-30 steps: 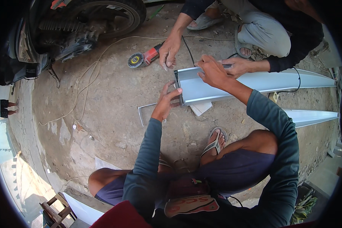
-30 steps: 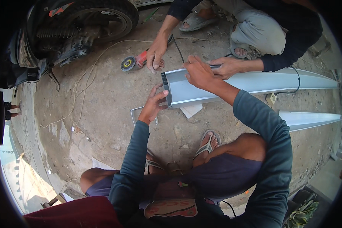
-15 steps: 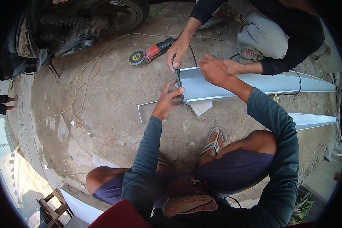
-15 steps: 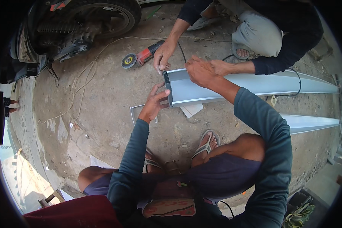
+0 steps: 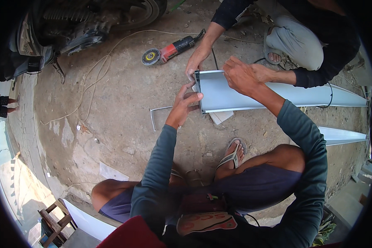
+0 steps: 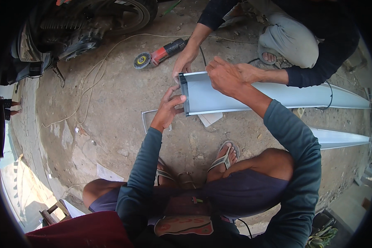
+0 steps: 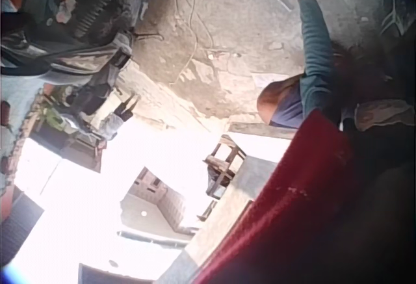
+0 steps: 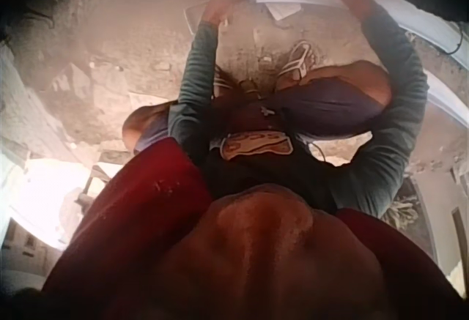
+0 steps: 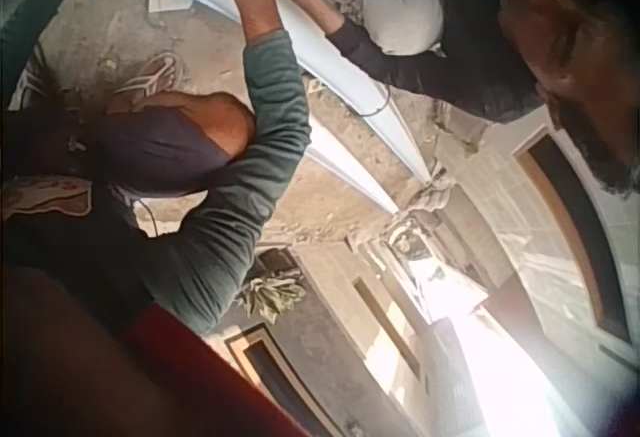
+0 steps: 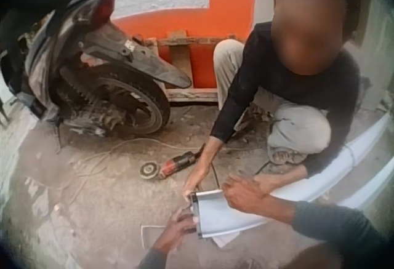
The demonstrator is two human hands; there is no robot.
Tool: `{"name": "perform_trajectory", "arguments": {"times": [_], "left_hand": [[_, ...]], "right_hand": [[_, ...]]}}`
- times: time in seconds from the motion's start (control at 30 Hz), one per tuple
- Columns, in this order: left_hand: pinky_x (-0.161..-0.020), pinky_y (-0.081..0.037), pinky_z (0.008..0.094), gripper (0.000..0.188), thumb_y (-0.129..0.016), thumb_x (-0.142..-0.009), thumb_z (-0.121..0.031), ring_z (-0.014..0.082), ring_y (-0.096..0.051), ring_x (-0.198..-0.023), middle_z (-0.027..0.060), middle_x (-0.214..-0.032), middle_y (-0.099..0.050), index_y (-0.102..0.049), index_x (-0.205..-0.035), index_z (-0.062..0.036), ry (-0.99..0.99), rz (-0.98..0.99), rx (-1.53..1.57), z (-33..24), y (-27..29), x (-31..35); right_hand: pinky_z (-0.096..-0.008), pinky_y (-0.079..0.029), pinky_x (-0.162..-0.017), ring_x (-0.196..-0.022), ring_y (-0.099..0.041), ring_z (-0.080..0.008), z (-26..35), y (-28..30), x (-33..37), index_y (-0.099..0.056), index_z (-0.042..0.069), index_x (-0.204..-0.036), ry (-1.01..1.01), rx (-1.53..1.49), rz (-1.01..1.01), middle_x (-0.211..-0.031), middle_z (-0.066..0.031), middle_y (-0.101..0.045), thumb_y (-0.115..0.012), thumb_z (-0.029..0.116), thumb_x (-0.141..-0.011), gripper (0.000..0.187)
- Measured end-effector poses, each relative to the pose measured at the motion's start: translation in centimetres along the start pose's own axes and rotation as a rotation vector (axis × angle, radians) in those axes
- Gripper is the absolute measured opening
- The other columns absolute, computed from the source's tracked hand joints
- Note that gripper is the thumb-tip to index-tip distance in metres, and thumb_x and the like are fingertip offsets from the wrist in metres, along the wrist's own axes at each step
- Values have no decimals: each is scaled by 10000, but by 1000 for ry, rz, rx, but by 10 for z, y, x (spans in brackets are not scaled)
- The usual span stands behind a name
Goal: The person aligns an end cap against the end of a gutter channel, retrieves a bottle of adhesive from a nearby table, and helps glue and press the end cap onto the gutter by hand.
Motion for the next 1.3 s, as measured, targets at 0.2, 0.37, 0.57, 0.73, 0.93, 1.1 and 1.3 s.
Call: {"name": "perform_trajectory", "arguments": {"times": [0.2, 0.37, 0.57, 0.73, 0.93, 1.1, 1.3], "left_hand": [[-1072, -391, 568, 912, -781, -828, -372, 374, -506, -1287, 263, -1370, -515, -295, -1547, -91, 12, 2, -13, 1, 1, 2], [-1063, -401, 587, 888, -773, -822, -347, 380, -495, -1303, 259, -1353, -516, -302, -1533, -100, -42, 63, 31, 7, 6, 0], [-979, -452, 533, 857, -737, -815, -382, 333, -528, -1205, 187, -1310, -528, -331, -1516, -105, -13, -27, 91, 9, 11, 5], [-905, -470, 474, 874, -737, -792, -421, 278, -534, -1132, 131, -1217, -568, -348, -1520, -131, 2, -14, 20, -7, 10, 12], [-897, -450, 442, 832, -742, -787, -408, 231, -536, -1087, 93, -1115, -591, -400, -1501, -154, -24, -57, -38, -28, 44, 37], [-927, -441, 452, 792, -736, -807, -383, 229, -555, -1098, 86, -1134, -603, -413, -1489, -146, -23, -132, -64, -32, 51, 44], [-911, -491, 421, 793, -723, -831, -345, 223, -576, -1114, 108, -1177, -597, -381, -1502, -95, -104, -194, 69, -25, 69, 35]], "right_hand": [[-388, -528, -883, -1037, -597, -302, 7, 3, 5, -696, -52, -936, 51, 41, -35, -976, -173, -673, -681, 16, -739, 209], [-394, -531, -871, -1044, -597, -297, 7, 7, 9, -696, -39, -948, 29, 34, -41, -980, -170, -672, -698, 8, -721, 231], [-424, -539, -833, -953, -634, -319, 41, -6, 11, -706, 10, -991, 214, -31, -192, -978, -156, -681, -689, 50, -771, 224], [-470, -544, -819, -992, -693, -393, 33, -35, -20, -702, -5, -1089, -66, -352, 317, -963, -225, -720, -666, 173, -928, 242], [-475, -539, -853, -968, -693, -401, 28, -73, -34, -729, -5, -1006, 7, -430, 497, -953, -220, -721, -702, 226, -909, 252], [-463, -547, -809, -907, -703, -401, 32, -94, -34, -699, -41, -897, 81, -331, 492, -917, -249, -708, -667, 152, -897, 195], [-443, -556, -739, -798, -707, -378, 32, -89, -38, -669, -65, -841, 59, -433, 573, -841, -238, -702, -619, 155, -916, 237]]}}
Point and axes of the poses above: each hand's wrist, its own x-axis away from the middle knuckle, its own y-axis out of the back of the hand, z = x × y, the point moved 2 cm from there along -x, towards the middle knuckle
